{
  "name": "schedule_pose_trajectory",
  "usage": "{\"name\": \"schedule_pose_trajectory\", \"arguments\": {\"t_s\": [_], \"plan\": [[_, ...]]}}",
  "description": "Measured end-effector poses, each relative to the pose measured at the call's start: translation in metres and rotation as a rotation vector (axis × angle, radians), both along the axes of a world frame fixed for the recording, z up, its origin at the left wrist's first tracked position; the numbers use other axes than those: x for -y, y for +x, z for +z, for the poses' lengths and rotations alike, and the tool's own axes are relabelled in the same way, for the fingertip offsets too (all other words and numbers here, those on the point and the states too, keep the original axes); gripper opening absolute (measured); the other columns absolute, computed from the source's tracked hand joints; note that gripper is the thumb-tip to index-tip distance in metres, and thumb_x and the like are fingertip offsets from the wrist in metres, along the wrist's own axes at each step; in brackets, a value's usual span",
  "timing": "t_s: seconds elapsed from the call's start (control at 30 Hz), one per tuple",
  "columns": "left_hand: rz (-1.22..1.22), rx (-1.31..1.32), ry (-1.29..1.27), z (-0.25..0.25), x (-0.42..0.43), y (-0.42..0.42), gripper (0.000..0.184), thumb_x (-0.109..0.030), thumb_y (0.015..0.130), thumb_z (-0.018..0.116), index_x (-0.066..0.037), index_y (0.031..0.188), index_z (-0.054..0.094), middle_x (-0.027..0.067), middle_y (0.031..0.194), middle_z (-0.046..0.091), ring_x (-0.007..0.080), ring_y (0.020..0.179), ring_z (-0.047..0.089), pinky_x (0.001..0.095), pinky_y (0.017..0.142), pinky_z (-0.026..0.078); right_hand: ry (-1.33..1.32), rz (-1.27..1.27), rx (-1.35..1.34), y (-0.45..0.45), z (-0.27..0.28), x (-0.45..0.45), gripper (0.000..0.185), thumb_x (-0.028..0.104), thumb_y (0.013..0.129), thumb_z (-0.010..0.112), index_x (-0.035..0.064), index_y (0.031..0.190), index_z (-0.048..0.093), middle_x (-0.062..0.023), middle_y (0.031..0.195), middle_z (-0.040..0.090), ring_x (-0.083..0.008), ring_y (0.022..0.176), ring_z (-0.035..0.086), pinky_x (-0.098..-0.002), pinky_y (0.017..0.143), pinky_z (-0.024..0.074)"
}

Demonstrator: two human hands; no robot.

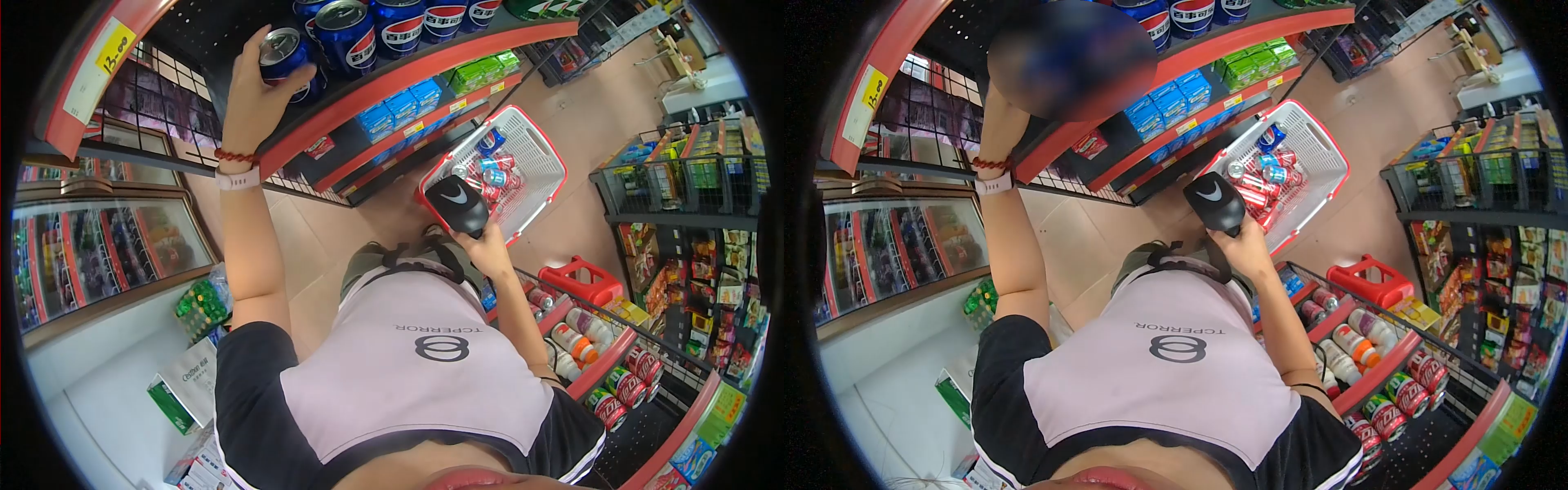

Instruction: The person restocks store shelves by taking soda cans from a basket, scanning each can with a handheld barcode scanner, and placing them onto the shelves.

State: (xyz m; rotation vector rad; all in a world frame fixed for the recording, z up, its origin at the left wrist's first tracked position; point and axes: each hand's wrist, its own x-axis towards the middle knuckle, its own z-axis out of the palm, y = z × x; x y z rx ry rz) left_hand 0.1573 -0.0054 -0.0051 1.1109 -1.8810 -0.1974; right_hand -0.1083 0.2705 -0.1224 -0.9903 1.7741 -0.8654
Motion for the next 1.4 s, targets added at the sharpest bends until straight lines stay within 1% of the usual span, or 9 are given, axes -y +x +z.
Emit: {"name": "schedule_pose_trajectory", "arguments": {"t_s": [0.07, 0.2, 0.43, 0.7, 0.73, 0.83, 0.87, 1.13, 1.4], "plan": [[-0.291, -0.251, 0.249, -0.004, 0.0, 0.003, 0.074, -0.025, 0.069, 0.085, -0.009, 0.131, 0.048, 0.0137, 0.104, 0.066, 0.0176, 0.076, 0.066, 0.028, 0.069, 0.053, 0.03, -0.007, 0.009, 0.001, 0.004, 0.003, 0.03, 0.012, 0.079, 0.071, 0.0012, 0.105, 0.063, -0.0092, 0.091, 0.069, -0.0153, 0.086, 0.063, -0.0315, 0.08, 0.0491], [-0.221, -0.177, 0.14, -0.007, -0.001, 0.001, 0.074, -0.022, 0.067, 0.086, -0.007, 0.129, 0.049, 0.0138, 0.106, 0.067, 0.0149, 0.075, 0.066, 0.0265, 0.069, 0.052, 0.044, -0.004, 0.013, 0.0, 0.001, 0.005, 0.031, 0.013, 0.078, 0.072, 0.0008, 0.106, 0.062, -0.0102, 0.09, 0.068, -0.0158, 0.086, 0.063, -0.0319, 0.08, 0.0493], [-0.065, -0.124, 0.073, -0.009, -0.011, -0.012, 0.072, -0.029, 0.066, 0.087, -0.006, 0.124, 0.051, 0.0151, 0.102, 0.067, 0.0215, 0.084, 0.068, 0.0315, 0.074, 0.053, -0.047, -0.01, 0.037, -0.002, -0.008, 0.001, 0.023, 0.008, 0.079, 0.069, -0.0003, 0.101, 0.064, -0.0052, 0.086, 0.067, -0.0123, 0.08, 0.06, -0.0295, 0.077, 0.0479], [-0.045, -0.204, -0.024, -0.009, -0.035, -0.035, 0.087, -0.023, 0.067, 0.087, 0.007, 0.132, 0.038, 0.019, 0.114, 0.056, 0.0279, 0.098, 0.059, 0.0359, 0.086, 0.047, -0.033, -0.009, -0.009, -0.015, -0.028, -0.01, 0.035, 0.014, 0.075, 0.072, -0.0008, 0.105, 0.061, -0.0163, 0.086, 0.068, -0.0259, 0.081, 0.067, -0.0356, 0.078, 0.0501], [0.179, 0.077, -0.317, -0.018, -0.039, -0.033, 0.079, -0.015, 0.071, 0.084, 0.005, 0.132, 0.038, 0.0202, 0.129, 0.046, 0.0255, 0.119, 0.046, 0.0366, 0.1, 0.038, -0.023, -0.011, -0.008, -0.016, -0.03, -0.012, 0.028, 0.009, 0.08, 0.069, -0.0004, 0.106, 0.062, -0.0082, 0.09, 0.067, -0.0155, 0.085, 0.062, -0.031, 0.079, 0.0487], [0.016, -0.496, -0.382, -0.049, -0.062, -0.056, 0.058, -0.002, 0.075, 0.076, 0.004, 0.121, 0.041, 0.0196, 0.116, 0.051, 0.0305, 0.105, 0.055, 0.0398, 0.09, 0.047, 0.057, -0.127, -0.088, -0.021, -0.027, -0.023, 0.031, 0.01, 0.078, 0.07, -0.0012, 0.106, 0.062, -0.0112, 0.091, 0.067, -0.0189, 0.086, 0.063, -0.0323, 0.08, 0.0489], [0.021, -0.327, -0.517, -0.061, -0.069, -0.061, 0.05, -0.002, 0.077, 0.074, 0.005, 0.115, 0.043, 0.0194, 0.112, 0.052, 0.0302, 0.1, 0.056, 0.0393, 0.086, 0.049, 0.067, -0.128, -0.054, -0.024, -0.026, -0.027, 0.035, 0.013, 0.078, 0.07, -0.0003, 0.108, 0.061, -0.0158, 0.092, 0.068, -0.0249, 0.088, 0.065, -0.0348, 0.081, 0.0493], [-0.738, 0.037, 0.328, -0.182, -0.112, -0.216, 0.034, -0.004, 0.075, 0.066, -0.002, 0.108, 0.057, 0.0165, 0.104, 0.055, 0.0353, 0.097, 0.055, 0.042, 0.086, 0.044, 0.15, -0.302, 0.033, -0.056, -0.041, -0.062, 0.043, 0.017, 0.076, 0.072, 0.0005, 0.114, 0.059, -0.0216, 0.097, 0.068, -0.0345, 0.096, 0.066, -0.039, 0.085, 0.0485], [-0.789, 0.595, 0.552, -0.334, -0.048, -0.401, 0.048, -0.018, 0.077, 0.062, -0.007, 0.122, 0.053, 0.019, 0.12, 0.052, 0.0376, 0.11, 0.053, 0.0442, 0.091, 0.047, 0.196, -0.65, 0.072, -0.112, -0.071, -0.104, 0.045, 0.016, 0.077, 0.072, -0.0001, 0.116, 0.057, -0.0232, 0.1, 0.067, -0.0365, 0.1, 0.064, -0.0388, 0.086, 0.0487]]}}
